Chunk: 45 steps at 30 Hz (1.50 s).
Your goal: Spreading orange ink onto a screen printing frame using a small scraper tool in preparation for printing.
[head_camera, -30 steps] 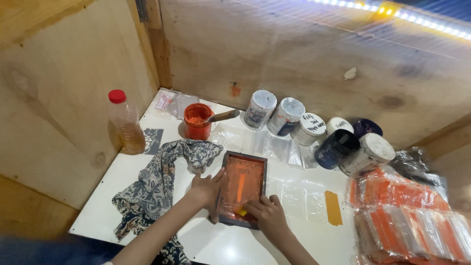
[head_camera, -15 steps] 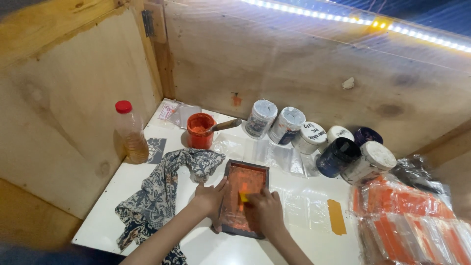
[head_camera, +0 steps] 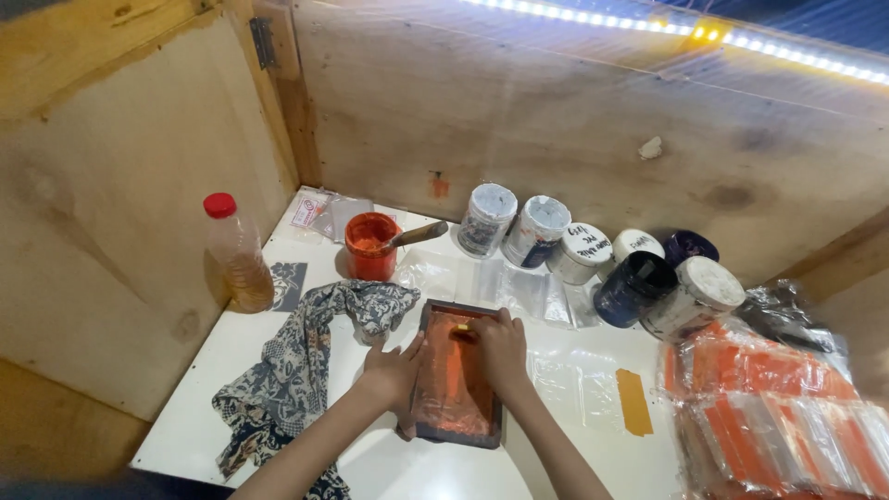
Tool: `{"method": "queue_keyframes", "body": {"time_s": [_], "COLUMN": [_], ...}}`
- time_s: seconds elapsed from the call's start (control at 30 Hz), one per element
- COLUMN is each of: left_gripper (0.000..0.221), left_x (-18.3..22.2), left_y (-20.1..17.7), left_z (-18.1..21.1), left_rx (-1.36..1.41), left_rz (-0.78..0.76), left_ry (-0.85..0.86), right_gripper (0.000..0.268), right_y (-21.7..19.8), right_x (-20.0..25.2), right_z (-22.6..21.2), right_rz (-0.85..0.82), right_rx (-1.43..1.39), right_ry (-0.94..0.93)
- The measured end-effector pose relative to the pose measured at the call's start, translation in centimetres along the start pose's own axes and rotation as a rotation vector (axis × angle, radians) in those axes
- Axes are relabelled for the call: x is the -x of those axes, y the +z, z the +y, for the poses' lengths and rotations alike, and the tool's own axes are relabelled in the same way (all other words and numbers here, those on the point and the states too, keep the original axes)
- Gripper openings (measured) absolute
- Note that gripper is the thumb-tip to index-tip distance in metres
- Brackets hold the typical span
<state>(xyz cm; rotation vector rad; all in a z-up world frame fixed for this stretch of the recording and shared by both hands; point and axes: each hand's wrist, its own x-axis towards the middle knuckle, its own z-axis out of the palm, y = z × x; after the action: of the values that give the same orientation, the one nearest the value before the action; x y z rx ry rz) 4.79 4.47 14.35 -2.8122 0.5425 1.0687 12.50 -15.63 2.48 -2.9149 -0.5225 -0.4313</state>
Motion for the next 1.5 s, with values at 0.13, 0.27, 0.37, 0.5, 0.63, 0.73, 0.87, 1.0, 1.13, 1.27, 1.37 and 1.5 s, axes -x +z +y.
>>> {"method": "queue_keyframes", "body": {"time_s": [0.13,0.27,0.37,0.5,0.63,0.73,0.87,1.0,1.13,1.27,1.37,1.5], "left_gripper": [0.105,0.149,0.149,0.146,0.146,0.146,0.149,0.146,0.148,0.149,0.149,0.148], "left_x": [-0.8,-3.9,-3.8,-4.2,-3.5,-3.8,-3.7,-3.7,-3.9,-4.0,-4.3,-3.8], "left_y": [0.2,1.3,1.3,1.6,1.1,1.3,1.3,1.0,0.9,1.1,1.5,1.0], "left_z": [-0.2,-0.6,-0.5,-0.4,-0.2,-0.3,-0.3,-0.1,0.0,-0.1,-0.1,0.0], "left_rx": [-0.085,-0.173,-0.189,-0.171,-0.175,-0.149,-0.153,-0.199,-0.195,-0.15,-0.149,-0.176], "left_rz": [-0.003,-0.129,-0.144,-0.124,-0.147,-0.139,-0.131,-0.162,-0.175,-0.153,-0.142,-0.159], "left_ry": [0.009,-0.012,-0.013,-0.016,-0.012,-0.015,-0.025,-0.022,-0.026,-0.033,-0.032,-0.027], "right_gripper": [0.012,0.013,0.036,0.043,0.024,0.014,0.012,0.024,0.032,0.018,0.028,0.005], "right_y": [0.9,2.8,3.7,3.8,-0.9,-2.6,0.0,2.4,-0.9,-1.5,1.3,2.0], "right_x": [2.0,6.0,9.4,12.9,9.4,4.9,3.5,8.4,9.3,4.2,1.1,0.5], "right_z": [-1.1,-1.4,-1.2,-1.7,-2.5,-2.0,-1.3,-1.8,-2.1,-0.3,1.2,0.0], "right_rz": [-0.005,0.082,0.084,-0.003,0.018,0.038,-0.047,-0.03,-0.243,-0.114,-0.014,0.079], "right_rx": [-0.075,-0.089,-0.076,-0.055,-0.148,-0.188,-0.06,-0.045,-0.105,-0.065,-0.046,-0.204], "right_ry": [0.044,-0.071,-0.138,-0.184,-0.131,0.003,0.043,-0.059,-0.008,0.038,0.045,0.071]}}
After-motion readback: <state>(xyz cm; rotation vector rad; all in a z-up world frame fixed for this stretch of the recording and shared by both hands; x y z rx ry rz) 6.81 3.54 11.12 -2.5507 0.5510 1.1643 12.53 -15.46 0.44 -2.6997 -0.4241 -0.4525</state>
